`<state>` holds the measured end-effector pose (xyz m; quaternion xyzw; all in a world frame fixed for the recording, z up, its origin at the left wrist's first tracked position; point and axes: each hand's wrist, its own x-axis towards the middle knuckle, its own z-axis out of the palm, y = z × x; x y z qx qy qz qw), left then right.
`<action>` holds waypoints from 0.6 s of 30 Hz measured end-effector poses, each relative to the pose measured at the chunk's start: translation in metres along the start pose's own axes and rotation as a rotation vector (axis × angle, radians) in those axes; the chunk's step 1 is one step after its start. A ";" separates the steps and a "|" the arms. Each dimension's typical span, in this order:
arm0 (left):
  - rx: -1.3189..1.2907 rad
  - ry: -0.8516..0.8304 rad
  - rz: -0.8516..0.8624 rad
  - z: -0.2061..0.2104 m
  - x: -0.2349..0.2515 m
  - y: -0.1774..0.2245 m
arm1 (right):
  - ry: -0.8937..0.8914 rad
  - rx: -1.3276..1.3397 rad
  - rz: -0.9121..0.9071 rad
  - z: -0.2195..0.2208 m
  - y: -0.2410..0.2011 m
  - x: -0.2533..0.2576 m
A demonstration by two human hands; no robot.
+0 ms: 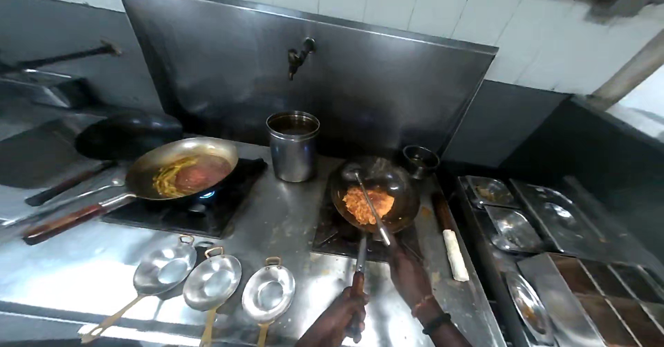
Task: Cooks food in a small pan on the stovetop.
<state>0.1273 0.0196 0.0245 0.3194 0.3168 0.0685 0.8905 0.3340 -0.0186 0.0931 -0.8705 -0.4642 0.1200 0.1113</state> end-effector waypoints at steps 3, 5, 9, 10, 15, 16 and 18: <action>0.008 0.004 -0.012 -0.002 -0.002 0.001 | 0.093 -0.252 0.070 -0.010 0.046 0.024; 0.014 0.006 -0.015 -0.008 -0.006 0.004 | 0.122 -0.278 0.147 -0.021 0.081 0.013; -0.002 -0.024 0.030 -0.026 -0.006 0.003 | 0.099 0.096 0.190 -0.026 0.103 -0.019; -0.007 -0.032 0.027 -0.028 -0.007 0.001 | 0.055 0.313 0.200 -0.017 0.094 -0.018; 0.002 -0.043 0.005 -0.027 -0.006 0.007 | -0.128 0.434 0.148 -0.004 0.013 0.000; 0.002 -0.043 0.007 -0.027 -0.004 0.008 | -0.085 0.193 0.108 -0.012 0.002 0.000; 0.002 -0.047 0.004 -0.028 -0.005 0.005 | 0.006 -0.121 0.074 -0.021 0.006 0.002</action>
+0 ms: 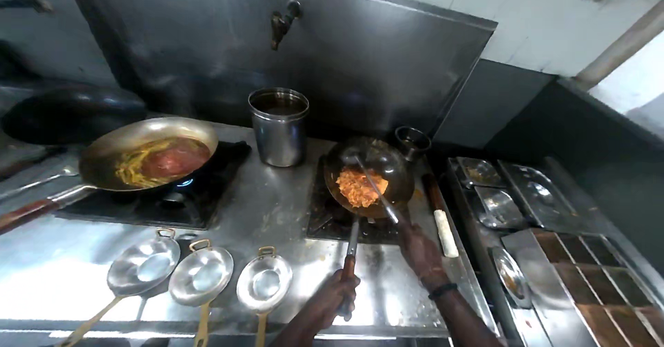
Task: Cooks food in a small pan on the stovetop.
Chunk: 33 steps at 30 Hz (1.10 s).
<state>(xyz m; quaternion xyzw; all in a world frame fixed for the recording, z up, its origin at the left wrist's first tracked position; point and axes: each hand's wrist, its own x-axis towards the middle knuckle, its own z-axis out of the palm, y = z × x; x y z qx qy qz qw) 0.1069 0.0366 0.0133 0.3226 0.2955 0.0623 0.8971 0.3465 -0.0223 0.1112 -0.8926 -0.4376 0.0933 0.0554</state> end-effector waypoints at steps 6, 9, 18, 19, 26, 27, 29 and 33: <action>-0.020 0.025 0.009 -0.005 -0.004 0.006 | 0.005 -0.115 0.131 -0.033 0.055 -0.037; -0.019 0.025 0.004 -0.010 -0.003 0.003 | -0.141 0.469 0.171 -0.023 0.070 -0.068; 0.020 0.012 -0.032 -0.007 0.011 -0.002 | -0.170 1.100 0.263 0.023 0.020 -0.034; 0.026 0.023 -0.036 -0.006 0.011 -0.002 | -0.197 1.147 0.241 0.020 0.022 -0.041; 0.035 0.055 -0.023 -0.006 0.010 -0.001 | -0.342 1.344 0.287 0.028 0.027 -0.056; 0.039 0.053 -0.034 -0.005 0.011 -0.002 | -0.313 1.290 0.306 0.031 0.022 -0.048; 0.043 0.056 -0.039 -0.003 0.013 -0.002 | -0.207 1.197 0.266 0.026 0.014 -0.044; 0.047 0.093 -0.012 -0.002 0.014 0.002 | -0.313 1.357 0.217 0.028 0.034 -0.059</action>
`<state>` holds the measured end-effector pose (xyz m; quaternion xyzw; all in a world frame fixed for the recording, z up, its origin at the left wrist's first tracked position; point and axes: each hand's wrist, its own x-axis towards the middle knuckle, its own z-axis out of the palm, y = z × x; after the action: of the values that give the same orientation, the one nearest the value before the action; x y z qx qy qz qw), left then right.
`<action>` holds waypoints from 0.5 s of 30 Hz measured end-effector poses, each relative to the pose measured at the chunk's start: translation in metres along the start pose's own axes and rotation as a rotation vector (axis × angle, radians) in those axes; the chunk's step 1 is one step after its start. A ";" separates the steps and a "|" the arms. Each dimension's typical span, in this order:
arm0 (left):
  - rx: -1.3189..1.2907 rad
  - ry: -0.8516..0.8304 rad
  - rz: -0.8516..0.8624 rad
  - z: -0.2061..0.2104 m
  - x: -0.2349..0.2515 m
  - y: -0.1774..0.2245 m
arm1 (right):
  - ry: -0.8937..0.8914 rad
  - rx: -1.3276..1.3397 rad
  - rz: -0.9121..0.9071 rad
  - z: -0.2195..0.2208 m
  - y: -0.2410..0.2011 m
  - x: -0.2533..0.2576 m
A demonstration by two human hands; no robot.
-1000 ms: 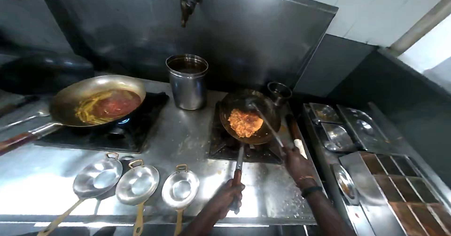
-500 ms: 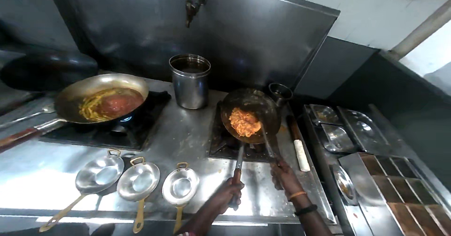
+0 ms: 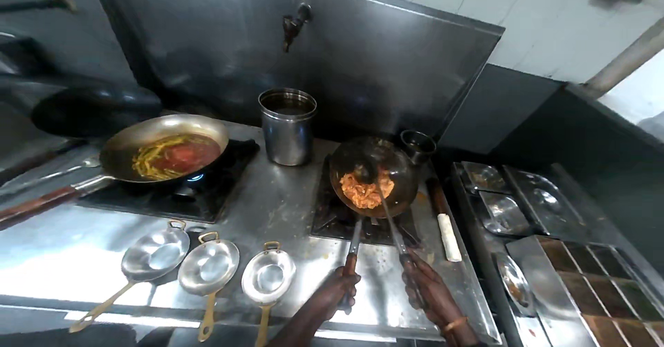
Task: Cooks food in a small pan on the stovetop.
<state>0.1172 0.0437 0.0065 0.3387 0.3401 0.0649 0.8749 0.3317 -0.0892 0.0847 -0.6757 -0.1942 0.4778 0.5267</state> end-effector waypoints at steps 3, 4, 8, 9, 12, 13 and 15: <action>0.023 0.040 -0.040 0.015 -0.015 0.006 | 0.125 -0.096 -0.001 0.001 0.007 0.003; 0.018 0.034 -0.039 0.020 -0.020 0.011 | 0.180 -0.120 -0.045 0.001 0.007 0.002; -0.006 0.004 -0.009 0.020 -0.029 0.010 | 0.307 -0.337 -0.125 -0.003 0.022 -0.006; -0.007 -0.003 -0.004 0.019 -0.028 0.009 | 0.279 -0.329 -0.082 0.000 0.018 -0.007; -0.003 -0.015 0.000 0.021 -0.024 0.002 | 0.138 -0.097 0.017 0.006 -0.008 -0.012; 0.008 -0.003 0.007 0.022 -0.024 0.001 | 0.107 -0.036 0.012 0.005 -0.012 -0.017; 0.044 0.042 0.047 0.025 -0.028 -0.001 | 0.028 0.023 0.000 0.001 -0.012 -0.029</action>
<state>0.1118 0.0200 0.0343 0.3641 0.3516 0.0852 0.8582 0.3199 -0.1060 0.1081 -0.6763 -0.1814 0.4705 0.5370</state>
